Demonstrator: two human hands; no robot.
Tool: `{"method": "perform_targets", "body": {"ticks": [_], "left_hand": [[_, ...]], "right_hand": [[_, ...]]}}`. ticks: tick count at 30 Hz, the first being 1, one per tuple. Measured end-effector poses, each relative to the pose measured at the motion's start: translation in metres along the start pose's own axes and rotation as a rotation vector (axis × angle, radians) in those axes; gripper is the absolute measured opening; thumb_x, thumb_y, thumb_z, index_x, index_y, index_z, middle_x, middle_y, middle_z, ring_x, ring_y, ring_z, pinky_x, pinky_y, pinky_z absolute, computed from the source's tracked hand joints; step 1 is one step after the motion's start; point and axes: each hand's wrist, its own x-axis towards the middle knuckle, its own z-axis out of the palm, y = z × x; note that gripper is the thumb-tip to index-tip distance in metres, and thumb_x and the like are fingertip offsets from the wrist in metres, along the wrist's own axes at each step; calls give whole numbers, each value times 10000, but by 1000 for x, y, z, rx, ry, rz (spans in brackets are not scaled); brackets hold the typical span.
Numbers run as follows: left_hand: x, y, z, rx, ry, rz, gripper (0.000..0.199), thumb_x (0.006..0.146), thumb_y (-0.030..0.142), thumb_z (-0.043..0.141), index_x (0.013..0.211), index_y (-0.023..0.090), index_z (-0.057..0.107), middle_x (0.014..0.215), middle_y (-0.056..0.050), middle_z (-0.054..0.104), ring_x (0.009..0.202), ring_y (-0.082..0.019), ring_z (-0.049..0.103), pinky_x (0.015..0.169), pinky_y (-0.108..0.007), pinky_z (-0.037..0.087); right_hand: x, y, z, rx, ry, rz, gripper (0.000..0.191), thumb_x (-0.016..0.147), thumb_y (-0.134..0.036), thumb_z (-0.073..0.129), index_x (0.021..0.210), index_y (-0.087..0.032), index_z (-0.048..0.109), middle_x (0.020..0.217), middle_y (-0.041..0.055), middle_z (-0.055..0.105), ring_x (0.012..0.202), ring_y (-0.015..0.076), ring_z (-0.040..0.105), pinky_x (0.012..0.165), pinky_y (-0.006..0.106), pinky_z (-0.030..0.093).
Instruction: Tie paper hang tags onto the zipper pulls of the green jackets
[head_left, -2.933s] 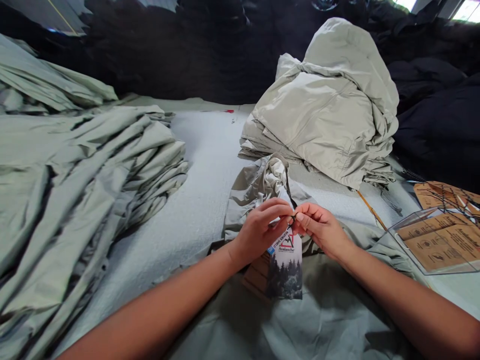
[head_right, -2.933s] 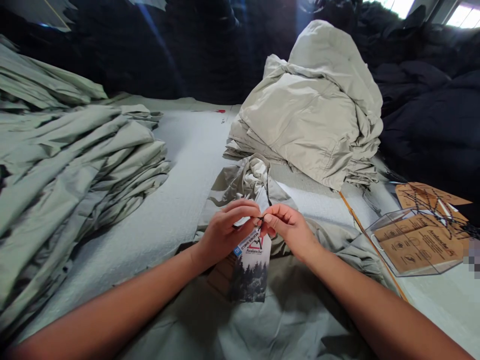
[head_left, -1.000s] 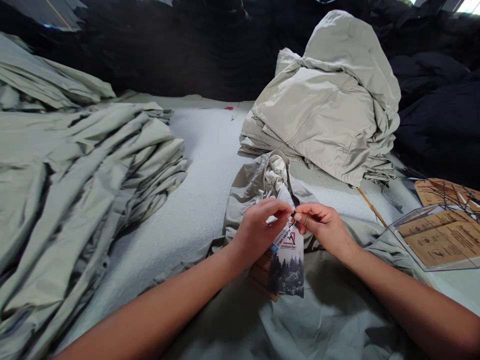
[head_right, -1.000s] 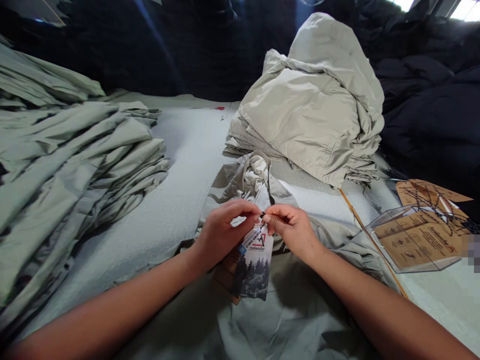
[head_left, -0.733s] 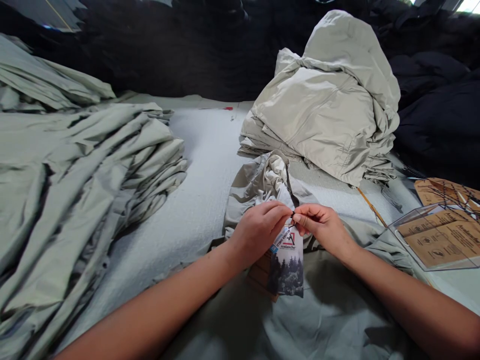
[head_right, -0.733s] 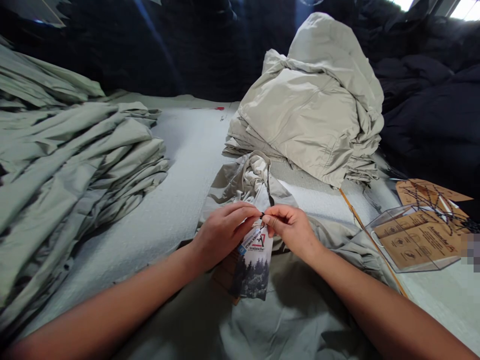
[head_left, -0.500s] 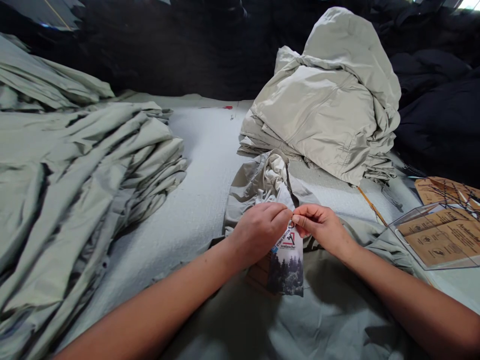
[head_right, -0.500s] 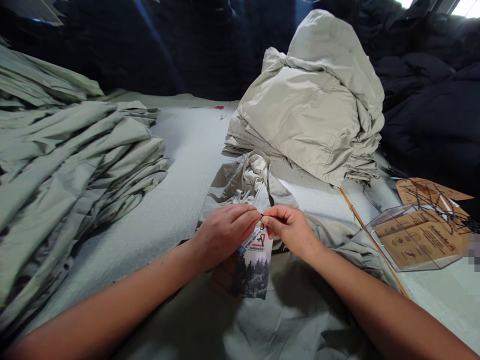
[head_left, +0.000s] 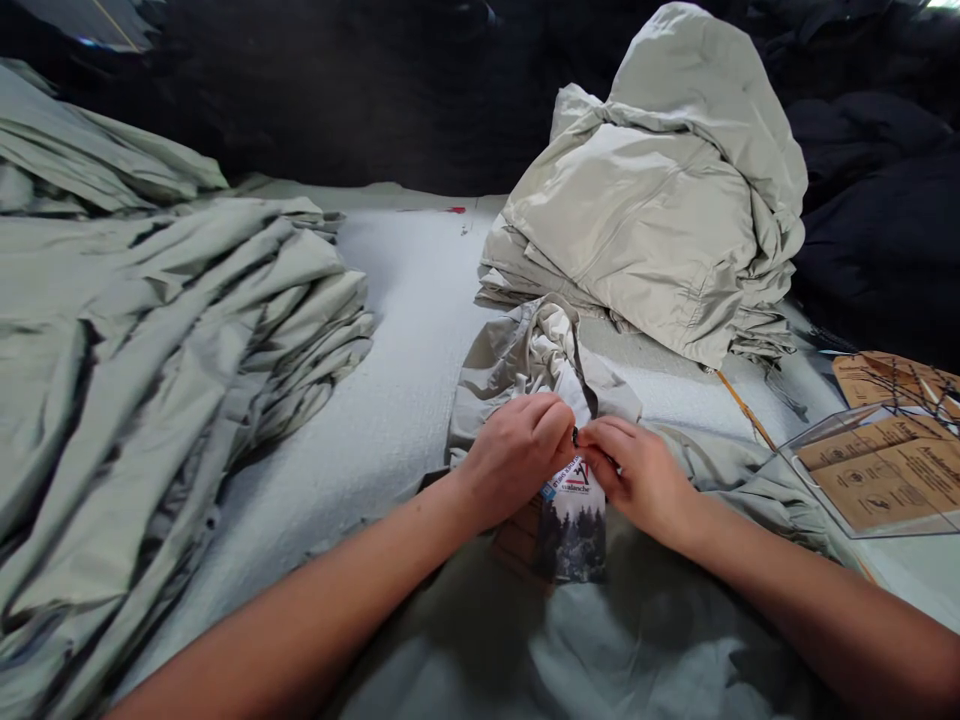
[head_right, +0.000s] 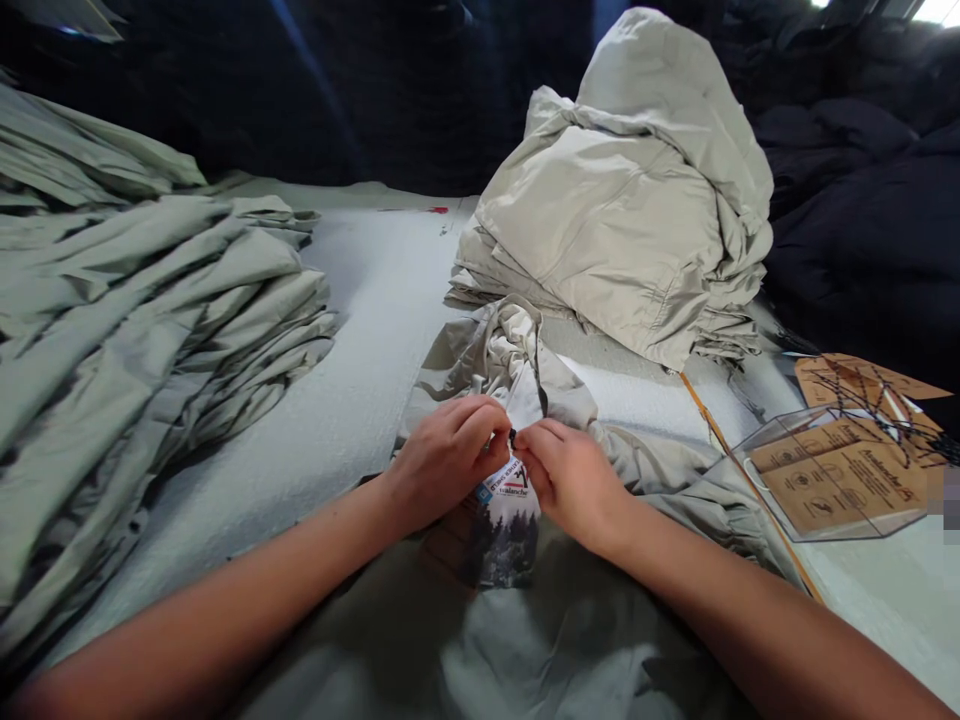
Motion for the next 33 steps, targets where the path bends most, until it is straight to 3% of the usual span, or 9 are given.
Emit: {"method": "perform_targets", "body": {"ticks": [2, 5, 9, 15, 18, 22, 29, 33], "left_hand": [[1, 0, -1, -144, -14, -104, 134, 844, 111, 458, 758, 179, 534, 754, -30, 606, 731, -165, 568, 694, -276, 463], [5, 2, -6, -483, -69, -379, 102, 881, 201, 500, 857, 167, 594, 778, -20, 640, 724, -145, 592, 685, -252, 471], [10, 6, -9, -889, -138, -649, 216, 825, 333, 633, 940, 152, 657, 822, -30, 688, 725, -148, 616, 653, -237, 482], [8, 6, -2, -1042, -109, -830, 249, 745, 377, 708, 787, 132, 689, 686, -8, 633, 604, -117, 534, 563, -219, 424], [8, 5, -3, -1020, -137, -822, 256, 766, 389, 681, 781, 133, 677, 656, 2, 597, 582, -110, 498, 534, -214, 397], [10, 7, -6, -929, -212, -706, 232, 800, 368, 634, 750, 144, 669, 704, -8, 610, 663, -129, 521, 592, -218, 416], [9, 8, -6, -900, -289, -648, 228, 804, 356, 581, 712, 150, 612, 670, 10, 546, 635, -121, 471, 584, -219, 398], [7, 8, -4, -921, -320, -662, 240, 812, 375, 561, 759, 147, 618, 680, 1, 553, 635, -130, 483, 572, -225, 406]], "right_hand": [[-2, 1, 2, 28, 34, 9, 118, 884, -159, 517, 860, -170, 632, 821, 51, 652, 743, 150, 584, 691, 257, 453], [-2, 5, 5, 199, 112, 150, 103, 867, -244, 600, 801, -175, 637, 686, -1, 607, 619, 120, 538, 603, 227, 434], [0, 9, 8, 354, 162, 269, 205, 842, -367, 644, 799, -167, 651, 619, -21, 562, 547, 104, 481, 512, 214, 398], [0, 9, 6, 241, 204, 186, 144, 845, -308, 650, 887, -172, 675, 669, -4, 609, 566, 116, 518, 564, 240, 462], [1, 9, -1, 53, 252, 47, 188, 906, -216, 567, 1074, -180, 643, 888, 49, 670, 743, 146, 601, 726, 282, 515], [0, 12, -9, -150, 150, -188, 317, 951, -118, 426, 1181, -216, 620, 1117, 87, 657, 1031, 179, 614, 889, 318, 512], [-1, 13, -15, -437, 127, -331, 219, 953, -153, 470, 1099, -167, 632, 1003, 97, 700, 916, 187, 641, 817, 309, 516], [3, 8, -16, -610, 103, -392, 152, 945, -175, 485, 892, -166, 627, 831, 68, 681, 778, 184, 599, 731, 310, 445]]}}
